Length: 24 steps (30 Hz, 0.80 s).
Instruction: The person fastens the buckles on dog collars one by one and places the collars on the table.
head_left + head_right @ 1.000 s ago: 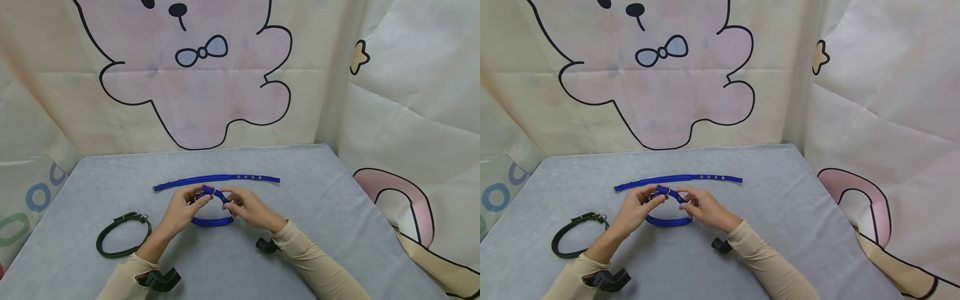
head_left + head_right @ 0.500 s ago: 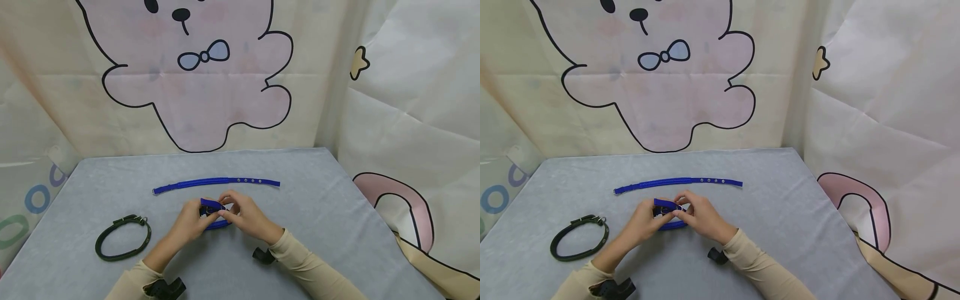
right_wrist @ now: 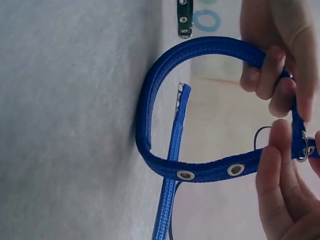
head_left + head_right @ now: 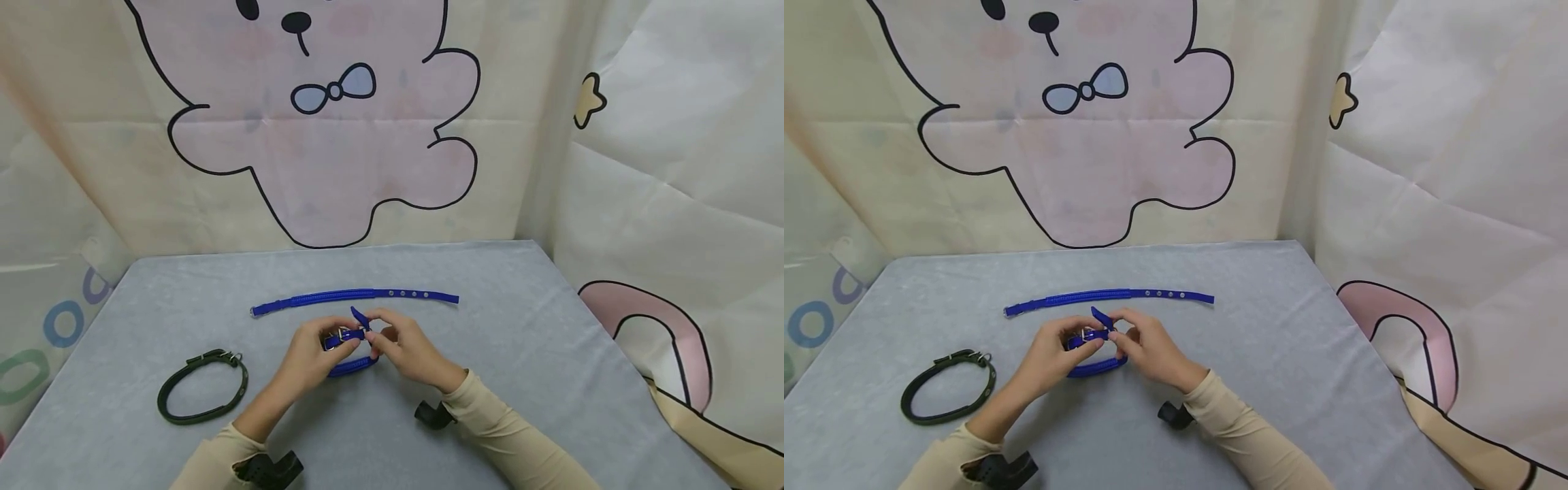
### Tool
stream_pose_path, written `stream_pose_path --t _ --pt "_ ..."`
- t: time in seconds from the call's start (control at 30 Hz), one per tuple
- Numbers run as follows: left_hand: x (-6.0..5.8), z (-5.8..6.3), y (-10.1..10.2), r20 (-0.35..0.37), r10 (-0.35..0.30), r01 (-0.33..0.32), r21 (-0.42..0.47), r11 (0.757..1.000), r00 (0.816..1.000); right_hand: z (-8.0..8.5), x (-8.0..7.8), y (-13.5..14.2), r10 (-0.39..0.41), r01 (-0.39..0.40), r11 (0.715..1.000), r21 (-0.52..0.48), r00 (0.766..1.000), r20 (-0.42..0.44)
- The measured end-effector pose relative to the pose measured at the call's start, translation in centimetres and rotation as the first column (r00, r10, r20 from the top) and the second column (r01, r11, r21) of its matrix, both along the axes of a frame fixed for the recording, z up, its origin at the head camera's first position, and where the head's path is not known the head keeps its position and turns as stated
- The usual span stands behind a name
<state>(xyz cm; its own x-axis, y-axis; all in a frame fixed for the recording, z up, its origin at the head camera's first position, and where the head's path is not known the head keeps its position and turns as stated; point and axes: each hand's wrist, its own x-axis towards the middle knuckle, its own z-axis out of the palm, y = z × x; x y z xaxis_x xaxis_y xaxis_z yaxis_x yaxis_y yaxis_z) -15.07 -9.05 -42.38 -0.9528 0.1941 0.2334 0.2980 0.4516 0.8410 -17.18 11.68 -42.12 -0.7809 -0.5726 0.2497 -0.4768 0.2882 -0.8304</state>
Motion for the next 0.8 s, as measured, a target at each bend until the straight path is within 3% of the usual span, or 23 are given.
stream_pose_path --t 0.27,0.57,0.8 --pt "-0.09 -0.25 0.05 -0.023 -0.002 0.002 -0.008 1.000 1.000 -0.18 -0.06 -0.18 -0.008 0.006 0.994 -0.107 1.000 -0.012" --pt "-0.72 -0.27 -0.49 0.054 -0.052 0.043 0.154 0.987 0.997 -0.54 -0.18 -0.10 -0.077 0.072 0.983 -0.166 0.997 -0.028" --pt "-0.79 -0.62 -0.59 0.036 -0.014 0.007 0.179 0.984 0.999 -0.46 -0.20 -0.06 -0.068 0.061 0.981 -0.187 0.997 -0.031"
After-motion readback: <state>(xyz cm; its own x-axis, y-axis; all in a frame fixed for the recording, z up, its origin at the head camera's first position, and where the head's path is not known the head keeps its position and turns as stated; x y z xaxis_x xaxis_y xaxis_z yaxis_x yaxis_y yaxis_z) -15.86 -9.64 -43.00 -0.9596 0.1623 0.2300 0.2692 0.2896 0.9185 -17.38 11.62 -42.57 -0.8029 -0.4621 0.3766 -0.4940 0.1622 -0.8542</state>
